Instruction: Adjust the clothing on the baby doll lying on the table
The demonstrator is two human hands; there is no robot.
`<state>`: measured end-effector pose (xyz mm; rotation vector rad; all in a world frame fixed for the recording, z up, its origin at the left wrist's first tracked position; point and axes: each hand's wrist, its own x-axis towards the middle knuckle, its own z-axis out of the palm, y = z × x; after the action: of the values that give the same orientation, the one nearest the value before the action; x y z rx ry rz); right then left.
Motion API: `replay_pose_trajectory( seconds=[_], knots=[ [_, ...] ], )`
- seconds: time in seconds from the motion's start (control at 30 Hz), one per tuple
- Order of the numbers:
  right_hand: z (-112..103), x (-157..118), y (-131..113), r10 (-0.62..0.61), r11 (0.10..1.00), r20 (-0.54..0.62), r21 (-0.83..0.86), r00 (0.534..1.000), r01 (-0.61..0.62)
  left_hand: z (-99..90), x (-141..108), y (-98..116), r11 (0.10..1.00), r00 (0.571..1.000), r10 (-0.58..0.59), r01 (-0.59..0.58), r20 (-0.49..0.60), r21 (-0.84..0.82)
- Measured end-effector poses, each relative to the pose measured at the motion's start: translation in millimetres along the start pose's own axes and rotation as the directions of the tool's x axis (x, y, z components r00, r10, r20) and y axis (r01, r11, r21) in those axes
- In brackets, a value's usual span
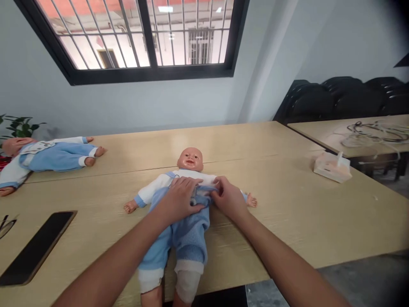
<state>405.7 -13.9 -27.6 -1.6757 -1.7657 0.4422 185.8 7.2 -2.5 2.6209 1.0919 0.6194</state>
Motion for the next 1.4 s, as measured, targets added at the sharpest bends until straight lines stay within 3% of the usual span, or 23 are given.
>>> replay_pose_trajectory(
  seconds=[0.13,0.4,0.57,0.7,0.8,0.93,1.03,1.17,1.27,1.4],
  knots=[
    [-8.1,-2.1,-4.1,-0.030,0.998,0.123,-0.050,0.992,0.037,-4.9,4.6,-2.6,1.000,0.999,0.006,-0.007,0.041,0.015],
    [-16.3,-5.0,-2.8,-0.168,0.932,0.306,0.359,0.937,0.051,-17.3,31.0,-2.1,0.990,0.996,-0.042,0.032,0.073,0.134],
    [-22.3,-3.0,1.0,-0.223,0.889,0.356,0.457,0.907,0.040,-25.2,33.7,-3.5,1.000,0.991,0.003,-0.004,0.131,0.007],
    [-11.9,-3.6,3.4,-0.193,0.928,0.219,0.356,0.957,0.105,-29.0,33.1,-4.3,0.999,0.991,0.024,-0.019,0.134,-0.036],
    [2.3,-7.1,2.3,-0.078,0.983,0.069,0.171,0.995,0.065,-26.9,33.5,-6.3,0.998,0.993,0.055,-0.054,0.102,-0.010],
    [14.1,-8.8,-2.2,-0.048,0.998,-0.090,-0.047,0.995,0.044,-21.7,33.9,-9.7,0.993,0.993,0.115,-0.114,-0.016,0.040],
    [7.5,-4.1,-1.8,-0.150,0.981,-0.042,-0.134,0.988,0.144,-19.3,32.5,-11.0,0.979,0.967,0.182,-0.160,-0.180,0.129],
    [-24.3,-4.9,18.4,-0.292,0.927,0.042,-0.232,0.955,0.294,-17.5,29.0,-12.9,0.952,0.914,0.276,-0.217,-0.298,0.216],
    [-46.4,-20.3,48.5,-0.204,0.940,-0.001,-0.280,0.979,0.196,-16.7,27.8,-15.1,0.951,0.907,0.288,-0.233,-0.308,0.204],
    [-52.1,-39.8,81.5,-0.055,0.974,0.043,-0.216,0.998,0.063,-16.6,28.7,-17.0,0.960,0.927,0.273,-0.245,-0.259,0.135]
  ],
)
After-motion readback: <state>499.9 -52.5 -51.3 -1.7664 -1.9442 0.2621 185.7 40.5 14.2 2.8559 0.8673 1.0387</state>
